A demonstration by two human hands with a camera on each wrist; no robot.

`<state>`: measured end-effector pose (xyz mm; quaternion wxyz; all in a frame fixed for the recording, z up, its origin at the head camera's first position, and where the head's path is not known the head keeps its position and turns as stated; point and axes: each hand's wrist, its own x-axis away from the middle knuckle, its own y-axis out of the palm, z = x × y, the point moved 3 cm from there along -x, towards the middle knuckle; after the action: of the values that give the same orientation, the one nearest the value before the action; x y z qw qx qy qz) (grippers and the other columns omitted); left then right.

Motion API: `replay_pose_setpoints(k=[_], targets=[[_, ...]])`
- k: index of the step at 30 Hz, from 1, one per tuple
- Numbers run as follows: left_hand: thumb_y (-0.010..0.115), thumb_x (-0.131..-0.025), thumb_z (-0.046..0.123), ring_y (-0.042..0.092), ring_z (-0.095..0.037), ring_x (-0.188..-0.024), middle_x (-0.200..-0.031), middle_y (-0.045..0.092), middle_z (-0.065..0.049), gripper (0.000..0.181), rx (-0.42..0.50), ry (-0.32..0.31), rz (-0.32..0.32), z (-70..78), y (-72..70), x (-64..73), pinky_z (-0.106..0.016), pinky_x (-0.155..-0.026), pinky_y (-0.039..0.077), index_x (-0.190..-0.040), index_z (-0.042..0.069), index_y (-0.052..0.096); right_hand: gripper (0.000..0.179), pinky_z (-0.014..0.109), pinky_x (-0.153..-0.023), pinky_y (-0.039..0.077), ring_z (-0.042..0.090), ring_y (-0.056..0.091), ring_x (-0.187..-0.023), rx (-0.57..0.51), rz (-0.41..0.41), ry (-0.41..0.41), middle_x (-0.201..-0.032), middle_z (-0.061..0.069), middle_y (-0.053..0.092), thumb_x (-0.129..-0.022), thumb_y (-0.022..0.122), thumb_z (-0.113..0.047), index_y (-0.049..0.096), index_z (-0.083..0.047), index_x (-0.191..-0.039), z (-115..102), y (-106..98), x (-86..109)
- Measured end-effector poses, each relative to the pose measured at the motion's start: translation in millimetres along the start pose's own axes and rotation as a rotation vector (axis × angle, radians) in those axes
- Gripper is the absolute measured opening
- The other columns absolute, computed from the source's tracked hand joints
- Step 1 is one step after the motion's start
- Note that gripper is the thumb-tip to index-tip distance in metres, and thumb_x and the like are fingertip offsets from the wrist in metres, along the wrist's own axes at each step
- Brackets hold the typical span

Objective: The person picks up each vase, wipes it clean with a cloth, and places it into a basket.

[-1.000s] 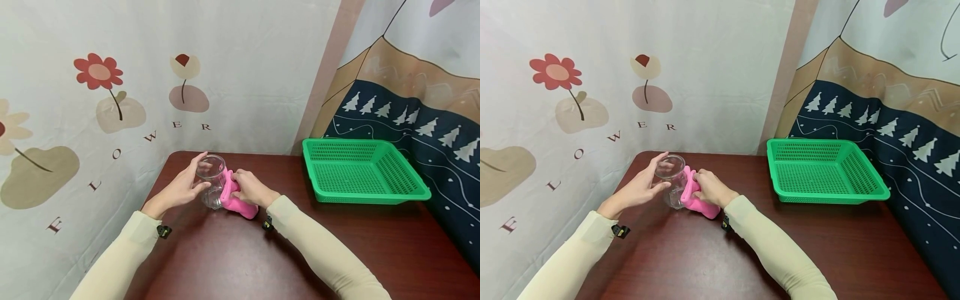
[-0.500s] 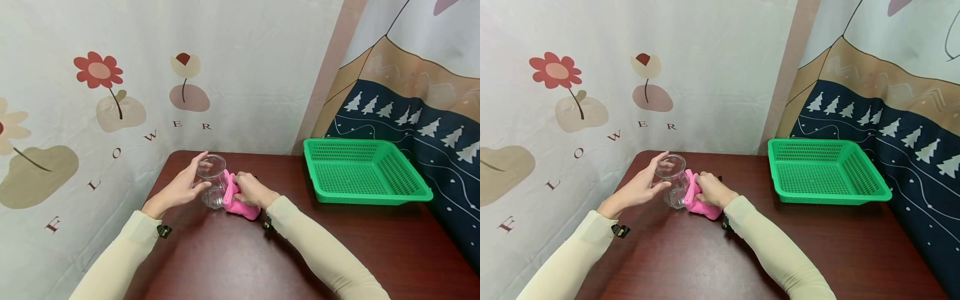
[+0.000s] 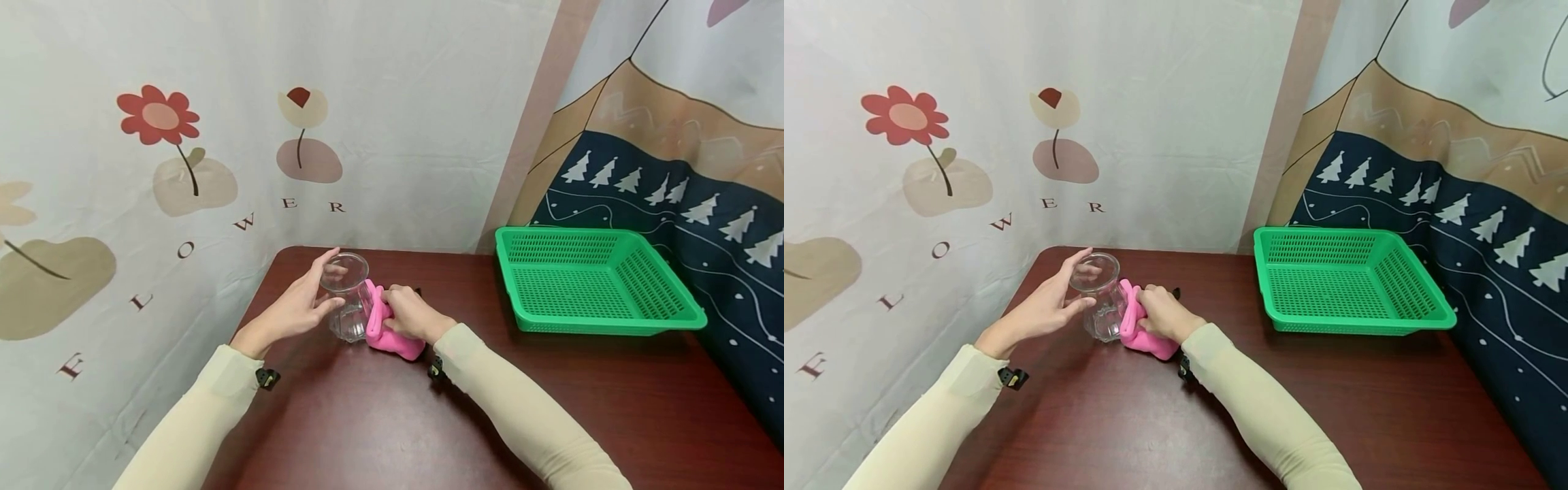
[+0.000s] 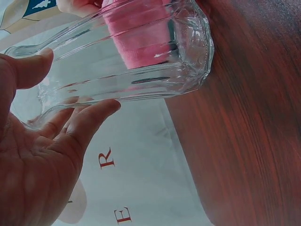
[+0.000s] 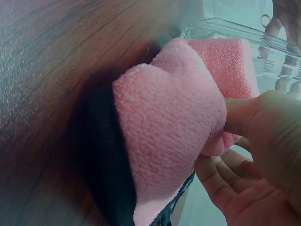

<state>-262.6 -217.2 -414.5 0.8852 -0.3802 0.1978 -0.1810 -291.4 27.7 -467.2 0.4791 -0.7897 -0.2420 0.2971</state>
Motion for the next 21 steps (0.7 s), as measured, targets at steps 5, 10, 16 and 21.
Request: replay_pose_setpoints(k=[5,10,16,21], targets=[[0.079,-0.108,0.0,0.066,-0.043,-0.152,-0.165,0.061,-0.022,0.102,0.001,-0.004,-0.004,0.0,-0.1,0.4,-0.064,-0.11,0.067,-0.185,0.013,0.013,0.021,0.034,-0.072,0.058,0.018,0.063,-0.08,-0.015,-0.011,0.033,-0.083,0.008,0.069,-0.093,0.09,0.001,0.07,-0.007,-0.093,1.3,1.5,0.1],[0.079,-0.109,0.0,0.065,-0.043,-0.153,-0.166,0.06,-0.022,0.103,0.006,-0.013,-0.01,0.0,0.0,0.8,-0.065,-0.111,0.066,-0.185,0.014,0.012,0.024,0.031,-0.073,0.054,0.017,0.059,-0.08,-0.056,-0.021,0.062,-0.085,0.01,0.072,-0.095,0.089,0.0,0.067,-0.008,-0.095,3.0,2.7,1.5],[0.08,-0.108,0.001,0.064,-0.043,-0.154,-0.167,0.059,-0.021,0.105,0.01,-0.031,-0.011,-0.1,-0.2,0.9,-0.066,-0.113,0.065,-0.186,0.017,0.011,0.025,0.03,-0.074,0.052,0.018,0.059,-0.081,-0.084,-0.009,0.079,-0.084,0.008,0.07,-0.096,0.088,0.001,0.066,-0.009,-0.094,3.4,2.5,2.6],[0.08,-0.108,0.001,0.064,-0.043,-0.153,-0.166,0.059,-0.022,0.104,0.02,-0.031,-0.011,0.5,0.0,-0.2,-0.067,-0.113,0.065,-0.186,0.016,0.012,0.025,0.029,-0.075,0.053,0.019,0.06,-0.082,-0.1,0.006,0.087,-0.083,0.005,0.067,-0.097,0.089,0.0,0.067,-0.011,-0.095,4.2,2.7,3.8]])
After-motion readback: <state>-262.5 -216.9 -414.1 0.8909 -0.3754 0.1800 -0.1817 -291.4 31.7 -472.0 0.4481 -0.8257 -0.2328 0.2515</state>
